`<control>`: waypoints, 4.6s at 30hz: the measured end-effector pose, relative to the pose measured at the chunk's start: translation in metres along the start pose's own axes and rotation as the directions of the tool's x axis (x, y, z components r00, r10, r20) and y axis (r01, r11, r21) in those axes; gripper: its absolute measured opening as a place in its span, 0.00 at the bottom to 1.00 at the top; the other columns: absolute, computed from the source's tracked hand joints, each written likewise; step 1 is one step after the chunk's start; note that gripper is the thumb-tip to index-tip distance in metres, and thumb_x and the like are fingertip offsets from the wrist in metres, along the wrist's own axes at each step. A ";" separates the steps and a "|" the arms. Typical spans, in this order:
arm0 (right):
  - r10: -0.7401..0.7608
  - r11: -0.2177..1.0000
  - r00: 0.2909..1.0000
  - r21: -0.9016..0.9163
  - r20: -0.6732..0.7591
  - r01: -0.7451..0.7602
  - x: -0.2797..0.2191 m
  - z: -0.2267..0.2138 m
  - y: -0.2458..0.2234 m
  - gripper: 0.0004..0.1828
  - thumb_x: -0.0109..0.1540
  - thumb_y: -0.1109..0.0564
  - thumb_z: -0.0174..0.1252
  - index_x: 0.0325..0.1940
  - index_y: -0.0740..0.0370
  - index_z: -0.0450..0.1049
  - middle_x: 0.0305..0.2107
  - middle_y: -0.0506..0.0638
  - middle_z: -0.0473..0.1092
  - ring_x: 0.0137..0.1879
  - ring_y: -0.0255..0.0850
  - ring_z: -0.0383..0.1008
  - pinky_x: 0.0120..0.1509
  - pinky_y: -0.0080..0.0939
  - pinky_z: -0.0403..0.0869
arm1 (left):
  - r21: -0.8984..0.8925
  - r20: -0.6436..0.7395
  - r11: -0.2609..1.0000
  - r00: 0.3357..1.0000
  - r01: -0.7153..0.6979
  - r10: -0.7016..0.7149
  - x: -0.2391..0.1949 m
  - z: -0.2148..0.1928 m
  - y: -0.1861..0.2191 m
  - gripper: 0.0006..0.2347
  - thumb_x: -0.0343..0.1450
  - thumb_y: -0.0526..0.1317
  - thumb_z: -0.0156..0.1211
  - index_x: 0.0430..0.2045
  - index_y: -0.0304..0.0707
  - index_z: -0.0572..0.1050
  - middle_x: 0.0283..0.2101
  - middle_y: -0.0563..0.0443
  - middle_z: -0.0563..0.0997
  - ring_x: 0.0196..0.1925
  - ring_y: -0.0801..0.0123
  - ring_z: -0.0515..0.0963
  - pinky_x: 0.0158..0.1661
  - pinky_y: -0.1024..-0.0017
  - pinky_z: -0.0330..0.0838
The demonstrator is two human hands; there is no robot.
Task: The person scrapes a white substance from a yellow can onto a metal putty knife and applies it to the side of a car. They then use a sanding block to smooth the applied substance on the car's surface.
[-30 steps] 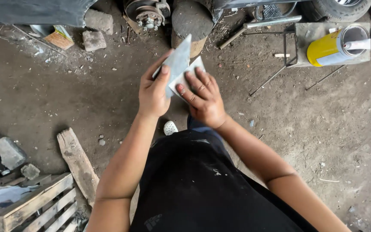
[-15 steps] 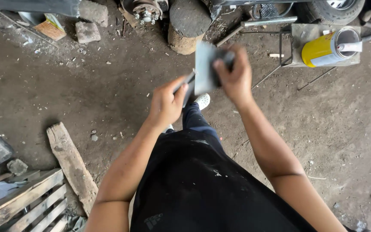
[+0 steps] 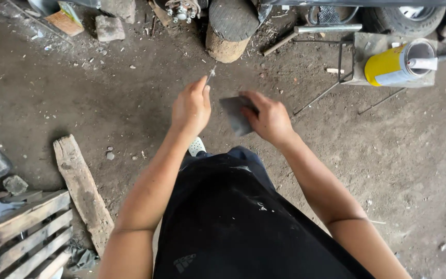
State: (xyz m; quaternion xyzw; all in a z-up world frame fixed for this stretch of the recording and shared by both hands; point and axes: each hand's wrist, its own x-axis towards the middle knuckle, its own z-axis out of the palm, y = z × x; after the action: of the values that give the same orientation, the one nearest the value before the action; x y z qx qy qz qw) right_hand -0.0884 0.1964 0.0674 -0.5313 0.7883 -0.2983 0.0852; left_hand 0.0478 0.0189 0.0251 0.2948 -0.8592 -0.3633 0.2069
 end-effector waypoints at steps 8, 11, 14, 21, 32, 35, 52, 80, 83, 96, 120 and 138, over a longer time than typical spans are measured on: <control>-0.123 0.991 0.960 -0.078 -0.250 0.107 -0.022 -0.011 0.025 0.11 0.67 0.60 0.63 0.53 0.61 0.75 0.46 0.55 0.79 0.44 0.49 0.83 0.48 0.44 0.81 | 0.013 0.016 0.979 0.979 -0.204 0.204 -0.028 0.050 0.024 0.14 0.72 0.31 0.52 0.51 0.30 0.75 0.44 0.33 0.82 0.43 0.42 0.83 0.43 0.54 0.78; -0.080 0.992 0.996 -0.095 0.038 0.084 -0.062 -0.023 0.039 0.11 0.63 0.56 0.65 0.48 0.60 0.80 0.42 0.54 0.80 0.39 0.49 0.81 0.42 0.46 0.79 | 0.026 -0.121 0.978 0.971 -0.205 0.207 -0.030 0.051 0.035 0.10 0.74 0.33 0.55 0.48 0.30 0.77 0.42 0.36 0.83 0.41 0.45 0.83 0.43 0.56 0.77; 0.049 0.987 0.993 0.146 0.105 -0.064 -0.103 -0.030 0.065 0.17 0.63 0.53 0.66 0.52 0.65 0.78 0.42 0.55 0.79 0.42 0.46 0.80 0.44 0.45 0.77 | -0.255 -0.108 0.967 0.994 -0.026 -0.002 -0.051 0.069 0.054 0.07 0.75 0.39 0.62 0.40 0.33 0.80 0.34 0.45 0.84 0.35 0.57 0.82 0.37 0.63 0.75; 0.252 0.731 0.915 0.558 0.314 -0.393 -0.178 -0.061 0.075 0.17 0.66 0.49 0.61 0.49 0.66 0.78 0.30 0.47 0.77 0.37 0.29 0.72 0.41 0.37 0.75 | -0.690 0.154 0.687 0.973 0.228 -0.169 -0.122 0.128 0.096 0.10 0.69 0.41 0.72 0.31 0.30 0.82 0.26 0.62 0.78 0.28 0.80 0.73 0.29 0.76 0.67; 0.183 0.943 0.907 0.193 0.379 -0.271 -0.249 -0.098 0.076 0.12 0.62 0.53 0.66 0.38 0.65 0.77 0.25 0.61 0.72 0.28 0.46 0.71 0.36 0.46 0.71 | -0.437 0.178 0.892 0.960 -0.119 0.216 -0.174 0.132 0.147 0.09 0.71 0.39 0.64 0.39 0.30 0.78 0.37 0.47 0.81 0.38 0.71 0.80 0.39 0.71 0.74; 0.172 0.923 0.914 0.263 0.368 -0.280 -0.258 -0.109 0.080 0.11 0.61 0.54 0.64 0.38 0.66 0.77 0.22 0.59 0.71 0.27 0.42 0.69 0.35 0.46 0.71 | -0.369 0.306 0.928 0.950 0.053 0.067 -0.185 0.126 0.146 0.09 0.72 0.41 0.61 0.37 0.32 0.79 0.32 0.47 0.82 0.34 0.69 0.80 0.37 0.70 0.72; 0.401 0.680 0.885 0.570 0.237 -0.461 -0.284 -0.068 0.119 0.19 0.70 0.53 0.62 0.33 0.72 0.72 0.23 0.42 0.61 0.31 0.30 0.56 0.31 0.35 0.56 | 0.226 -0.180 0.964 0.978 0.143 -0.103 -0.227 0.105 0.101 0.18 0.60 0.38 0.79 0.34 0.41 0.72 0.49 0.42 0.70 0.54 0.45 0.72 0.48 0.55 0.72; 0.225 0.240 0.874 0.845 0.431 -0.478 -0.227 0.041 -0.109 0.33 0.65 0.47 0.52 0.73 0.49 0.52 0.53 0.58 0.69 0.53 0.51 0.71 0.50 0.54 0.76 | -0.919 -0.055 0.391 0.998 -0.047 -0.009 -0.286 -0.031 0.095 0.52 0.65 0.64 0.69 0.78 0.42 0.42 0.74 0.30 0.58 0.77 0.44 0.59 0.72 0.49 0.57; 0.076 0.123 0.896 0.888 0.438 -0.444 -0.224 0.039 -0.100 0.32 0.66 0.45 0.47 0.73 0.53 0.51 0.58 0.56 0.68 0.61 0.47 0.72 0.59 0.52 0.78 | -0.812 -0.041 0.582 0.999 -0.025 -0.014 -0.290 -0.025 0.098 0.49 0.68 0.63 0.66 0.78 0.43 0.43 0.77 0.34 0.53 0.79 0.48 0.53 0.71 0.50 0.53; -0.434 0.695 0.900 0.651 0.043 0.304 -0.246 -0.002 -0.198 0.38 0.67 0.56 0.59 0.76 0.76 0.52 0.74 0.70 0.53 0.80 0.57 0.54 0.79 0.54 0.62 | -0.953 0.013 0.283 0.952 0.104 -0.306 -0.244 -0.022 0.055 0.43 0.68 0.75 0.27 0.72 0.47 0.62 0.71 0.43 0.66 0.64 0.59 0.69 0.52 0.63 0.69; -0.315 0.837 0.947 0.450 -0.070 0.312 -0.225 0.036 -0.165 0.12 0.68 0.58 0.58 0.48 0.72 0.75 0.29 0.55 0.75 0.36 0.40 0.78 0.39 0.42 0.75 | -0.788 -0.242 0.595 0.811 0.156 -0.533 -0.275 0.002 0.040 0.30 0.78 0.58 0.36 0.68 0.35 0.68 0.58 0.28 0.73 0.59 0.43 0.71 0.61 0.56 0.66; -0.293 0.685 0.942 0.723 0.163 0.089 -0.194 0.077 -0.159 0.13 0.67 0.60 0.56 0.52 0.73 0.75 0.37 0.54 0.76 0.44 0.37 0.75 0.49 0.37 0.75 | -0.533 -0.658 0.844 0.600 0.056 -0.456 -0.309 -0.035 0.049 0.25 0.79 0.55 0.44 0.60 0.33 0.73 0.60 0.36 0.78 0.64 0.53 0.77 0.64 0.64 0.67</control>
State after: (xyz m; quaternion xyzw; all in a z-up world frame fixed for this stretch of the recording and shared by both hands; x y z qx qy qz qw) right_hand 0.1531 0.2984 0.0594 -0.5727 0.5347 -0.5102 0.3547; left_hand 0.2794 0.2324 0.0409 0.4860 -0.5240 -0.4229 0.5571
